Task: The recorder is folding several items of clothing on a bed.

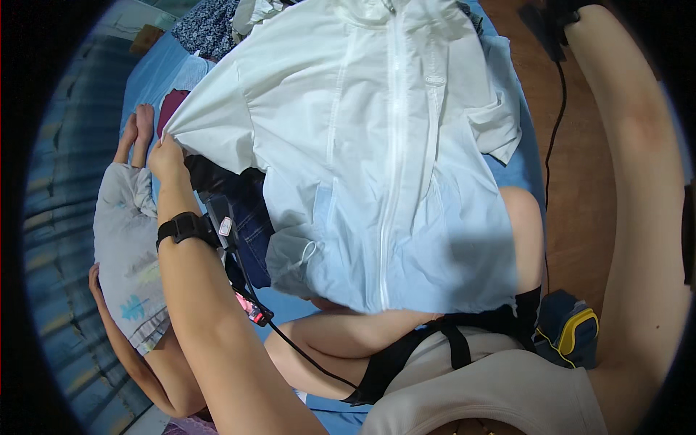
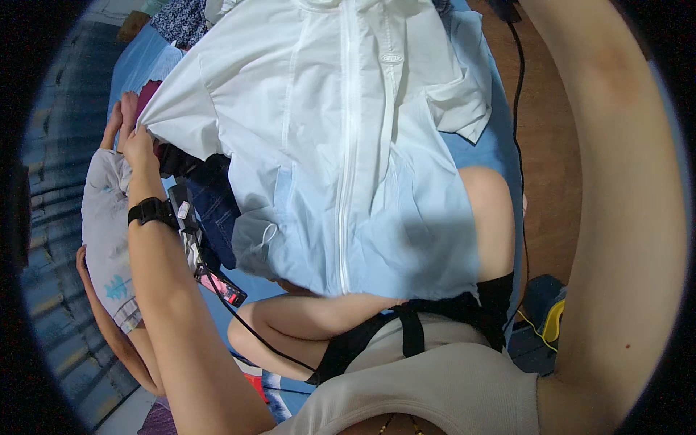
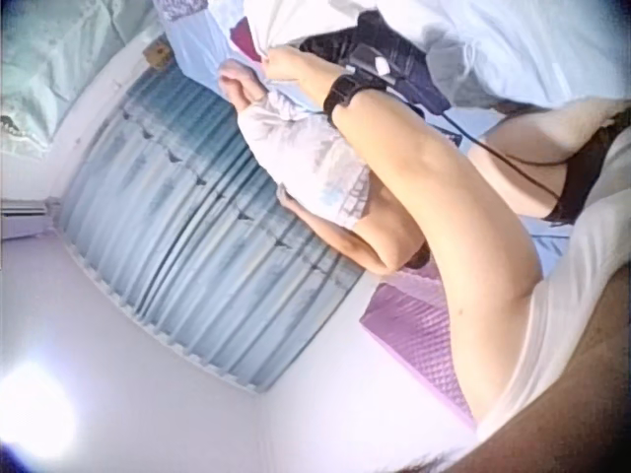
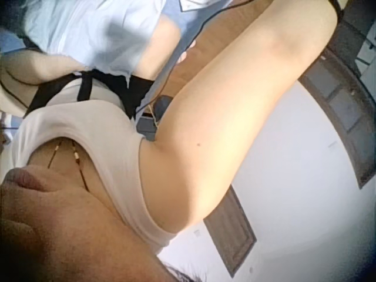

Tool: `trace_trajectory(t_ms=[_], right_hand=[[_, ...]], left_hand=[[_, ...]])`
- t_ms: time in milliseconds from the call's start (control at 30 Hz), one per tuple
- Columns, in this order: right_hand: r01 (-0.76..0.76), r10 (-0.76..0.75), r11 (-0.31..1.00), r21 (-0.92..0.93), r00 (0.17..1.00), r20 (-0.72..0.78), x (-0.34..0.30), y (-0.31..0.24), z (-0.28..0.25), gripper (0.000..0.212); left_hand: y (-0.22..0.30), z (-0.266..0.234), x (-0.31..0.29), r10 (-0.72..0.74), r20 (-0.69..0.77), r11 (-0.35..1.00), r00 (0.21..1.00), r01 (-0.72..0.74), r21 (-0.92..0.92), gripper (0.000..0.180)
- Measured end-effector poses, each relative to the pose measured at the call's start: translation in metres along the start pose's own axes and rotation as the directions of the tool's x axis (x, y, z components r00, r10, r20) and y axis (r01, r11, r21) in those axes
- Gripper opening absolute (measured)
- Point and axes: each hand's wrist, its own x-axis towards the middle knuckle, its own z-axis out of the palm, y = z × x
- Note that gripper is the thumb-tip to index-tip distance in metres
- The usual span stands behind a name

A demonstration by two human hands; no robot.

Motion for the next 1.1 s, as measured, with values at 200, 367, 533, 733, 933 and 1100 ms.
trace_trajectory(t_ms=[200, 367, 533, 733, 933, 1100], right_hand=[[-0.059, 0.127, 0.924, -0.378, 0.979, 0.157, 0.002, 0.079, 0.011, 0.013], [0.033, -0.002, 0.982, -0.186, 0.986, 0.169, -0.051, 0.094, 0.033, 0.014], [0.736, -0.121, 0.616, -0.281, 0.441, 0.889, -0.17, 0.144, 0.078, 0.037], [0.498, 0.584, 0.57, -0.653, 0.313, 0.749, -0.22, 0.114, 0.046, 0.05], [0.092, 0.458, 0.556, -0.826, 0.796, 0.397, -0.178, 0.158, -0.054, 0.045], [-0.647, 0.595, 0.522, -0.555, 0.743, -0.307, -0.174, 0.19, -0.111, 0.052]], left_hand=[[-0.056, -0.003, -0.005, 0.061, -0.038, 0.96, 0.997, -0.049, 0.275, 0.058], [-0.03, 0.008, -0.087, 0.057, 0.028, 0.965, 0.998, -0.062, 0.254, 0.064], [-0.055, -0.028, -0.122, -0.075, 0.053, 0.991, 0.996, 0.069, 0.116, 0.063], [-0.043, -0.003, -0.171, -0.178, 0.149, 0.978, 0.973, 0.192, -0.081, 0.06], [-0.047, -0.018, -0.175, -0.242, 0.241, 0.938, 0.94, 0.29, -0.189, 0.053], [-0.016, -0.007, -0.154, -0.473, 0.463, 0.65, 0.749, 0.652, -0.391, 0.055]])
